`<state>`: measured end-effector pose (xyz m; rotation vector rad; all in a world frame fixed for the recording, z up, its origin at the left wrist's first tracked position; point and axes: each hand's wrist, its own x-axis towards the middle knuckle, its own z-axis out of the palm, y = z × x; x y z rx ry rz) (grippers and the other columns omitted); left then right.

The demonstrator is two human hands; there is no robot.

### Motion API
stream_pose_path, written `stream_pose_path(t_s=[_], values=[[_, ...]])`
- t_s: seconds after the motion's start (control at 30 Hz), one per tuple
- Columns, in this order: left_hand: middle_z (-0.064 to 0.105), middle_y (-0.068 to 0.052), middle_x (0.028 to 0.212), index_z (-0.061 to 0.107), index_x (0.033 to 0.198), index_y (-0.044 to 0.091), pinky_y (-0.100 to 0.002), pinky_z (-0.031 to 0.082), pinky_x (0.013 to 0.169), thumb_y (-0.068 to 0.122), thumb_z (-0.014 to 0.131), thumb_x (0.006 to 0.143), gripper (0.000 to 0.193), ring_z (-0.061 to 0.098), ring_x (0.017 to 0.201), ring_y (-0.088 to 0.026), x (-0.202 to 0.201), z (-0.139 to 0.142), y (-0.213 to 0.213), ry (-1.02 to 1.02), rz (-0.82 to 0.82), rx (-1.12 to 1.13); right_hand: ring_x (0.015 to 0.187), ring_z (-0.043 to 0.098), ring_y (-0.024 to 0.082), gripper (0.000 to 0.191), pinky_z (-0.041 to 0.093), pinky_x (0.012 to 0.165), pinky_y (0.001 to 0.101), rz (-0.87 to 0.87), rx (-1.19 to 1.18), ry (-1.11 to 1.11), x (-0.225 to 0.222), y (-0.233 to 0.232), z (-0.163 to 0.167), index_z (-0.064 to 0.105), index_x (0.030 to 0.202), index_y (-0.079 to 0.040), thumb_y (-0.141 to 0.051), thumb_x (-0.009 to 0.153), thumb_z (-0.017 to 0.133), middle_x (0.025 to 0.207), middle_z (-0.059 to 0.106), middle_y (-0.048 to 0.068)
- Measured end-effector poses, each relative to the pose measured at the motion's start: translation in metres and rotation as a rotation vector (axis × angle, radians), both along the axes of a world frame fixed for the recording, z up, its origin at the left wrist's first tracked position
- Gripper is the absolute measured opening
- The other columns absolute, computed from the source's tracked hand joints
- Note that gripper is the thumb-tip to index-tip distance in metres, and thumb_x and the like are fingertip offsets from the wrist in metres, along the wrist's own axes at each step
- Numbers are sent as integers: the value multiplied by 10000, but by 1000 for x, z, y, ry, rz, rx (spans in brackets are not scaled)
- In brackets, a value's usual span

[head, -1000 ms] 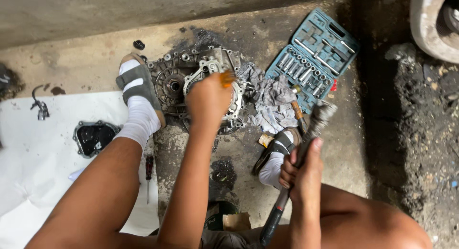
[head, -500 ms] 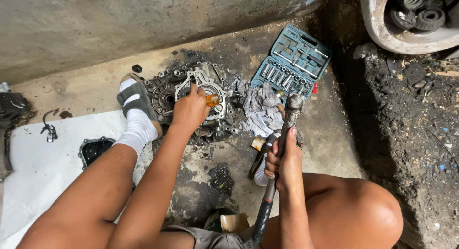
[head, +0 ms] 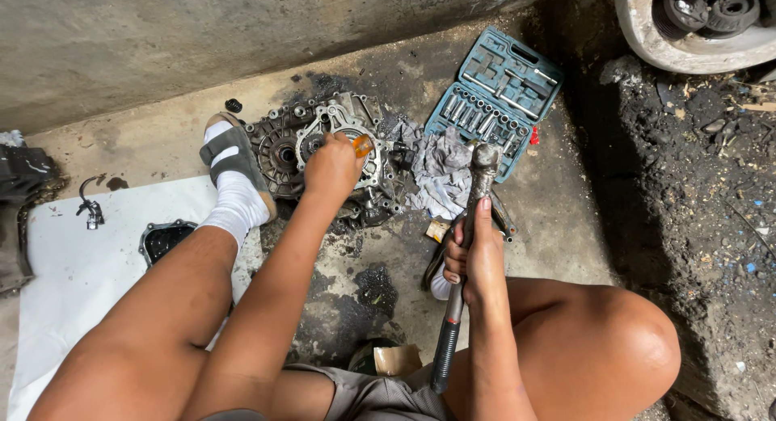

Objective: The person sits on the floor and cleans a disassembled engine with a cloth. They then use a hammer and a punch to tap a component inside the engine casing.

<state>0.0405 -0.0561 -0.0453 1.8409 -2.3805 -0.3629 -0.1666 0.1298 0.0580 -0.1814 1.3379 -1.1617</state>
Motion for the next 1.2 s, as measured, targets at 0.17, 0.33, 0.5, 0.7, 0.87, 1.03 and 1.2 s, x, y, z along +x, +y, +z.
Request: stream_pose_path(t_s=[0.17,0.33,0.5,0.7,0.87,1.03,1.2], values=[[664,-295,1072,580,1151,-131,-412,635,647,331,734,929,535,754,819,-372,-7,-3,-3,-27,86,107,346,210,92,647,192,319,298,3,74,35,2,-10,-31,386,703,-119,-708,969,395,486,266,-36],[642,-304,1087,587,1117,-121,-429,621,665,316,732,897,510,740,813,-389,9,2,-14,-55,-160,104,351,222,105,643,209,331,302,-9,196,24,5,-18,-67,399,708,-121,-712,959,425,494,272,-37],[625,-300,1084,588,1076,-105,-450,613,670,313,706,937,456,724,784,-395,23,16,-27,-137,-426,140,352,224,107,650,212,331,304,-19,203,37,4,-18,-85,395,700,-120,-714,961,425,494,276,-31],[611,-264,1012,548,1014,-109,-442,596,570,304,732,829,488,707,680,-371,36,31,-47,-174,-764,115,340,250,126,658,233,324,320,-63,237,72,4,-16,-87,400,688,-107,-706,956,441,487,291,-11],[620,-181,925,541,967,-41,-349,555,442,177,638,949,240,687,546,-213,44,38,-74,-393,-1264,-155,343,274,133,680,253,326,320,-79,296,92,12,-19,-94,412,659,-92,-698,963,460,489,318,-4],[635,-203,960,536,930,-56,-308,548,397,242,668,850,336,668,499,-175,37,38,-101,-342,-1485,-253,342,299,153,629,252,323,338,-102,375,112,22,-35,-151,410,658,-108,-655,958,495,485,339,8],[646,-148,930,557,1012,-4,-347,558,433,256,732,758,403,691,579,-239,69,51,-73,32,-977,-82,394,343,122,424,310,367,303,-71,500,-138,31,-29,-233,424,718,-114,-422,998,506,542,375,-10]])
